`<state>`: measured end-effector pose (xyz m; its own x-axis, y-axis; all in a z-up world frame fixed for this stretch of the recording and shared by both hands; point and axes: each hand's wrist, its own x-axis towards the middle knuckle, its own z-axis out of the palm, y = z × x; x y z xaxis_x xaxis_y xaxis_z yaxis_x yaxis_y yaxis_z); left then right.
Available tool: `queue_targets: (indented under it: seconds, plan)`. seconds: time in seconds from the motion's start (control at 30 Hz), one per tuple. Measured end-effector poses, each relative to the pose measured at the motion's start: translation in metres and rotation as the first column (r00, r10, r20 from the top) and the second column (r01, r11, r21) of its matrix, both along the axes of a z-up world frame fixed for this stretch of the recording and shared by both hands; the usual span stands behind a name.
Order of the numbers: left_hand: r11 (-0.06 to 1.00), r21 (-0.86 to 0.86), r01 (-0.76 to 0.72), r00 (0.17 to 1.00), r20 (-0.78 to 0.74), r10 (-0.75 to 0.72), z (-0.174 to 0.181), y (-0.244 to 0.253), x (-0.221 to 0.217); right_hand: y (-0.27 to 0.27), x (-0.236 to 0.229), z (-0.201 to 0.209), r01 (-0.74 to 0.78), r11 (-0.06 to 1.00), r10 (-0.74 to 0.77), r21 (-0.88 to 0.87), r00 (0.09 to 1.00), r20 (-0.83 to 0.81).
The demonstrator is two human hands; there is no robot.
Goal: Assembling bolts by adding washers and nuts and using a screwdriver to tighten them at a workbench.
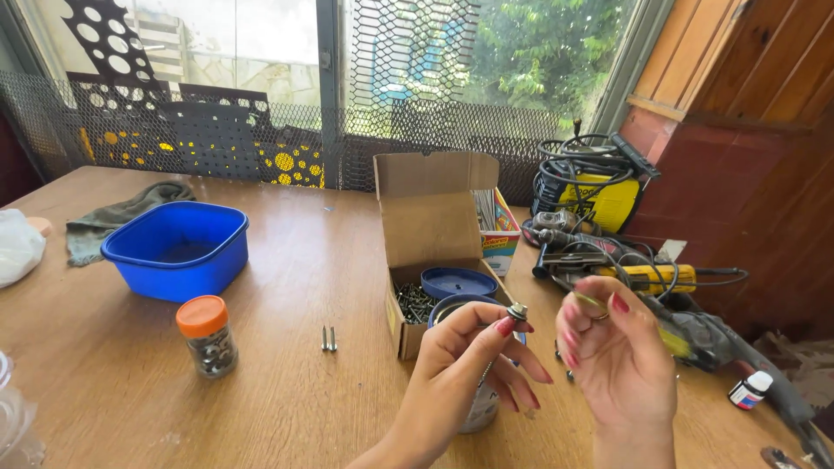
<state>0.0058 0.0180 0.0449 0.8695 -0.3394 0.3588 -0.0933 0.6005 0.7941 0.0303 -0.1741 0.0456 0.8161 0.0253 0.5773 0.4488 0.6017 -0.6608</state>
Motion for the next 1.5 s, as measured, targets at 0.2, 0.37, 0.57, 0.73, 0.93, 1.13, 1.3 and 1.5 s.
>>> queue_targets:
  seconds: [0.2, 0.37, 0.57, 0.73, 0.93, 1.13, 1.3, 1.5]
  plan:
    - [0.999, 0.015, 0.052, 0.999, 0.012, -0.053, -0.011, 0.0, -0.002, 0.013, -0.013, 0.0, -0.097, 0.995, 0.096, -0.001, 0.986, 0.134]
    - [0.996, -0.036, 0.084, 0.996, 0.025, -0.083, -0.011, 0.002, -0.014, 0.02, -0.019, -0.003, -0.035, 0.994, 0.06, -0.101, 0.965, 0.254]
    - [0.981, -0.185, -0.067, 0.987, 0.13, 0.092, -0.009, -0.005, -0.034, 0.035, -0.035, 0.008, -0.049, 0.993, 0.077, -0.105, 0.958, 0.275]
    - [0.956, -0.291, -0.033, 0.997, 0.061, 0.053, -0.015, -0.018, -0.042, 0.044, -0.045, 0.006, -0.196, 0.979, 0.206, -0.065, 0.935, 0.288]
    - [0.964, -0.266, 0.011, 1.0, -0.021, -0.017, -0.016, -0.021, -0.052, 0.052, -0.05, 0.004, -0.144, 0.989, 0.143, -0.015, 0.953, 0.265]
    - [0.912, -0.41, 0.026, 0.998, -0.035, -0.045, -0.021, -0.029, -0.059, 0.064, -0.059, 0.002, -0.1, 0.986, 0.059, 0.135, 0.959, 0.278]
    - [0.897, -0.441, -0.044, 0.999, -0.033, 0.033, -0.018, -0.029, -0.057, 0.053, -0.052, -0.002, -0.051, 0.997, 0.029, 0.058, 0.944, 0.327]
    - [0.915, -0.316, -0.251, 0.968, -0.06, 0.245, -0.018, -0.03, -0.051, 0.051, -0.052, 0.001, -0.041, 0.998, 0.051, -0.038, 0.94, 0.338]
